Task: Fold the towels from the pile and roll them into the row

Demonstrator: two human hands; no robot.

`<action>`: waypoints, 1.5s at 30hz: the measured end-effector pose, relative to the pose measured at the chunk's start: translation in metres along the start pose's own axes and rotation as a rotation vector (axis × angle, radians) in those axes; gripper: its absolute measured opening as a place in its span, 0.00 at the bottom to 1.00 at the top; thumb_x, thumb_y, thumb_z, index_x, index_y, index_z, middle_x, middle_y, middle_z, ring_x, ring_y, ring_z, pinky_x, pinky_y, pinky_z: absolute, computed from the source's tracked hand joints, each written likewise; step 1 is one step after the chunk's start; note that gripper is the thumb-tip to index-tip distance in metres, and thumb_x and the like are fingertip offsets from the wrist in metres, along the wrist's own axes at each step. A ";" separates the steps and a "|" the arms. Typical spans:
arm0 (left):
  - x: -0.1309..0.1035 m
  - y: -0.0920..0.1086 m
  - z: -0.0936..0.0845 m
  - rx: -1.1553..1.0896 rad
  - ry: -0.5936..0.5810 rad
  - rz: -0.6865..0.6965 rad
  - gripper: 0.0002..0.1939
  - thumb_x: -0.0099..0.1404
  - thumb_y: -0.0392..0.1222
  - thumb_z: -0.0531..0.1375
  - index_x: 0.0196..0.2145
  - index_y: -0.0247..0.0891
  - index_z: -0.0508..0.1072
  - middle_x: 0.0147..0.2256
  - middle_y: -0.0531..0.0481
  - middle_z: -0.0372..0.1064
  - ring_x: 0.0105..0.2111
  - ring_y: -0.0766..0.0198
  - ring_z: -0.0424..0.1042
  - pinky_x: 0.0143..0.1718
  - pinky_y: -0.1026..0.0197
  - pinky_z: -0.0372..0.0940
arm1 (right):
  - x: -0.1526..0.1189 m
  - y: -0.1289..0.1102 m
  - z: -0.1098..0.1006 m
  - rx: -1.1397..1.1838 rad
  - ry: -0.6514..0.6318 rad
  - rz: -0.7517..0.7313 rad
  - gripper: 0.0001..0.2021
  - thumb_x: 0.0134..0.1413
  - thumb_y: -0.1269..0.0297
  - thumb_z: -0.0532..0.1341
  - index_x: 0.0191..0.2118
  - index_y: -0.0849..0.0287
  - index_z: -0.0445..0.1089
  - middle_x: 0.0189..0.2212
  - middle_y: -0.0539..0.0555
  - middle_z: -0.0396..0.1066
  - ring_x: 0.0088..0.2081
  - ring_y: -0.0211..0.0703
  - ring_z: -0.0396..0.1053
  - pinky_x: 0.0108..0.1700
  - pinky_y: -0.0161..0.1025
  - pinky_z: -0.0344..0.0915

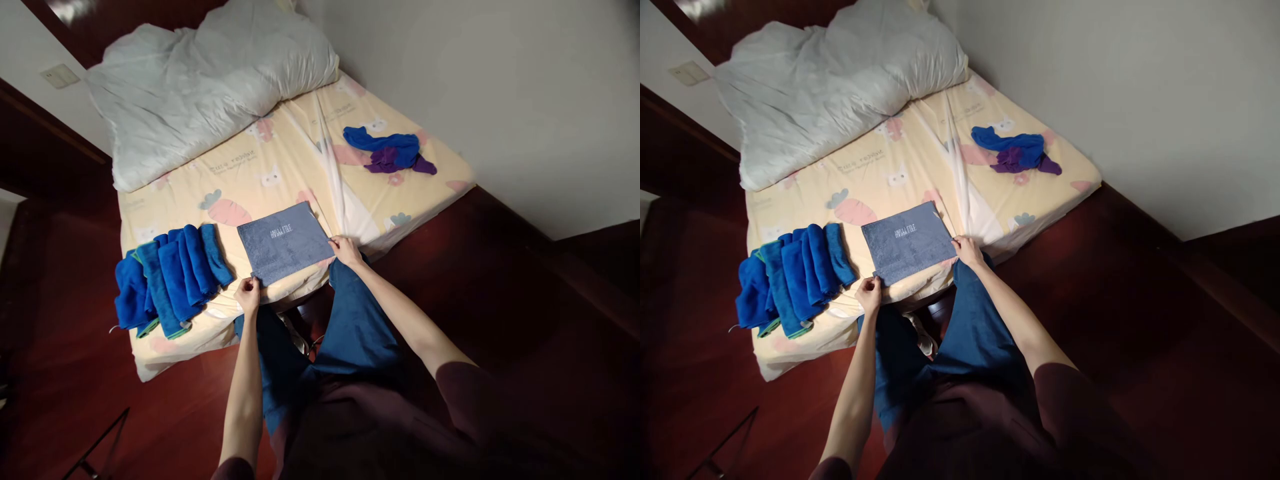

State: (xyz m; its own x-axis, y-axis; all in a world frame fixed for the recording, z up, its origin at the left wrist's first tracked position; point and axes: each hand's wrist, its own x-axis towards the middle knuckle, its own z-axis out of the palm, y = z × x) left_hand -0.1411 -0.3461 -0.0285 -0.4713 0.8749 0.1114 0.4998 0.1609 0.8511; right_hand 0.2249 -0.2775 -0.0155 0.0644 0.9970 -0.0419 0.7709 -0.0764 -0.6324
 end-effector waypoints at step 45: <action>-0.003 0.000 0.010 0.050 0.050 0.208 0.12 0.59 0.39 0.59 0.41 0.37 0.74 0.34 0.48 0.68 0.31 0.64 0.67 0.36 0.61 0.65 | -0.003 -0.007 0.001 -0.139 0.054 0.017 0.10 0.64 0.61 0.59 0.47 0.53 0.74 0.39 0.55 0.79 0.38 0.48 0.76 0.40 0.38 0.66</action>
State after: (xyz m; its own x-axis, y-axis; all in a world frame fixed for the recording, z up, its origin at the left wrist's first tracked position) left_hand -0.1330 -0.3442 -0.0341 -0.3895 0.8679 0.3084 0.6250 0.0031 0.7806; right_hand 0.2186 -0.2796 -0.0112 0.1097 0.9939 -0.0074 0.8493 -0.0976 -0.5188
